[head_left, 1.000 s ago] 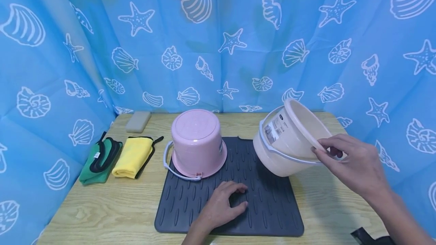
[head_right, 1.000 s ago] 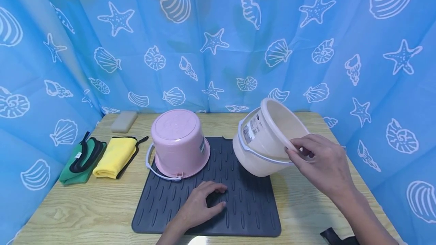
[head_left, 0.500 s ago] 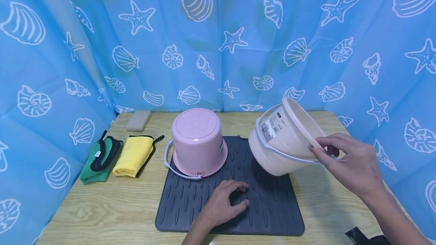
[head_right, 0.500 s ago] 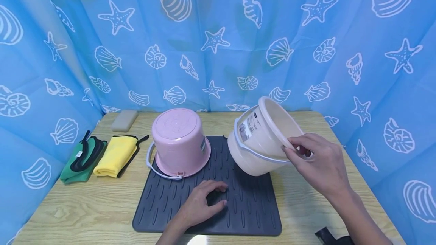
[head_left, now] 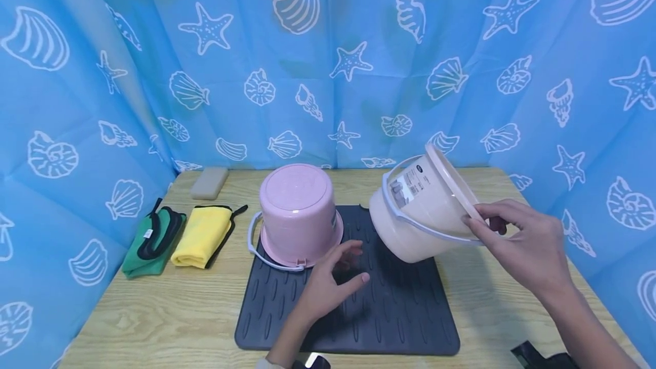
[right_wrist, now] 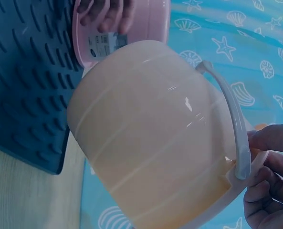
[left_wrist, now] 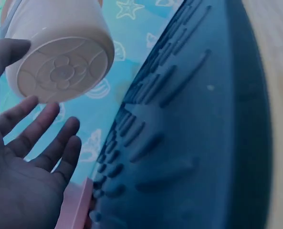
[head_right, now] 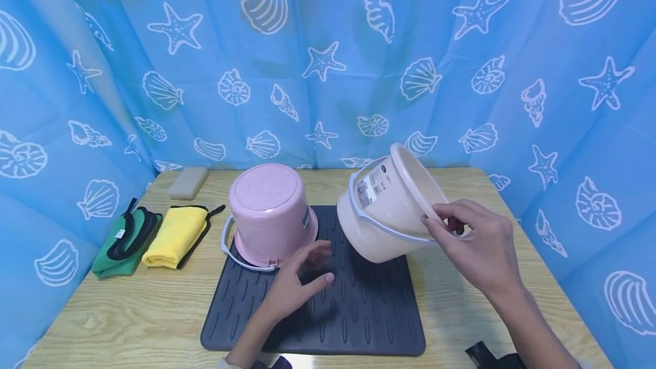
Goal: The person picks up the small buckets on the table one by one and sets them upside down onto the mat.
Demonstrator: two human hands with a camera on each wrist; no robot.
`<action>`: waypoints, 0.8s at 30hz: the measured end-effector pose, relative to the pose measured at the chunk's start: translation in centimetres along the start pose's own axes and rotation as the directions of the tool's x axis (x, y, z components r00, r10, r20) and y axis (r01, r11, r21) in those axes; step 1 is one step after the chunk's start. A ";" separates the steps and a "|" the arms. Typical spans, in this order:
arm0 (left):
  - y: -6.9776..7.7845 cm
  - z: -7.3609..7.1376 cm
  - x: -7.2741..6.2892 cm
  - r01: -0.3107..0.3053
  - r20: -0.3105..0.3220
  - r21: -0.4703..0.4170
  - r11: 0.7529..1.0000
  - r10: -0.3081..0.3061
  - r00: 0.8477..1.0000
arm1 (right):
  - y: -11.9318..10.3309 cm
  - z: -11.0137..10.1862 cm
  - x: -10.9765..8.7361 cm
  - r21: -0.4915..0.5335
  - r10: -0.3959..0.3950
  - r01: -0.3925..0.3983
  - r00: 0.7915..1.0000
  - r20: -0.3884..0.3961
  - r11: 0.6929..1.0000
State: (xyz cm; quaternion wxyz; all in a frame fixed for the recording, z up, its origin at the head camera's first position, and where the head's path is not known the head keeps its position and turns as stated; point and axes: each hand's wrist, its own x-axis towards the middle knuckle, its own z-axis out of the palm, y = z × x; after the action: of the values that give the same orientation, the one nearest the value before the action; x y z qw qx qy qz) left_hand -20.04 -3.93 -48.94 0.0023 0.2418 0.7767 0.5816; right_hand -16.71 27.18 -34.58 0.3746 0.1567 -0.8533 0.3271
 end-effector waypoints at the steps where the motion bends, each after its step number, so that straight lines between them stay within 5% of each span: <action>1: 0.1 0.0 0.2 0.000 -0.005 -0.017 1.000 0.000 1.000 | 0.0 0.1 0.0 0.001 0.004 -0.004 1.000 -0.001 1.000; 8: 0.8 0.4 2.0 0.017 -0.027 -0.103 0.995 -0.020 0.999 | -0.1 0.2 -0.1 0.020 0.056 -0.055 0.998 -0.011 0.998; 24: 1.5 1.0 6.0 -0.068 -0.017 -0.310 0.948 0.066 0.998 | -0.1 0.6 -0.6 0.073 0.211 -0.209 0.977 -0.021 0.975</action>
State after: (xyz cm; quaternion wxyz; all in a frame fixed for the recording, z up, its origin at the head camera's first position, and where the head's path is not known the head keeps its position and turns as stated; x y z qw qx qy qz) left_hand -24.51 -0.46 -46.26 0.0180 0.2629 0.6670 0.6969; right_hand -16.55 26.78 -35.31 0.3445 0.0742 -0.8477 0.3966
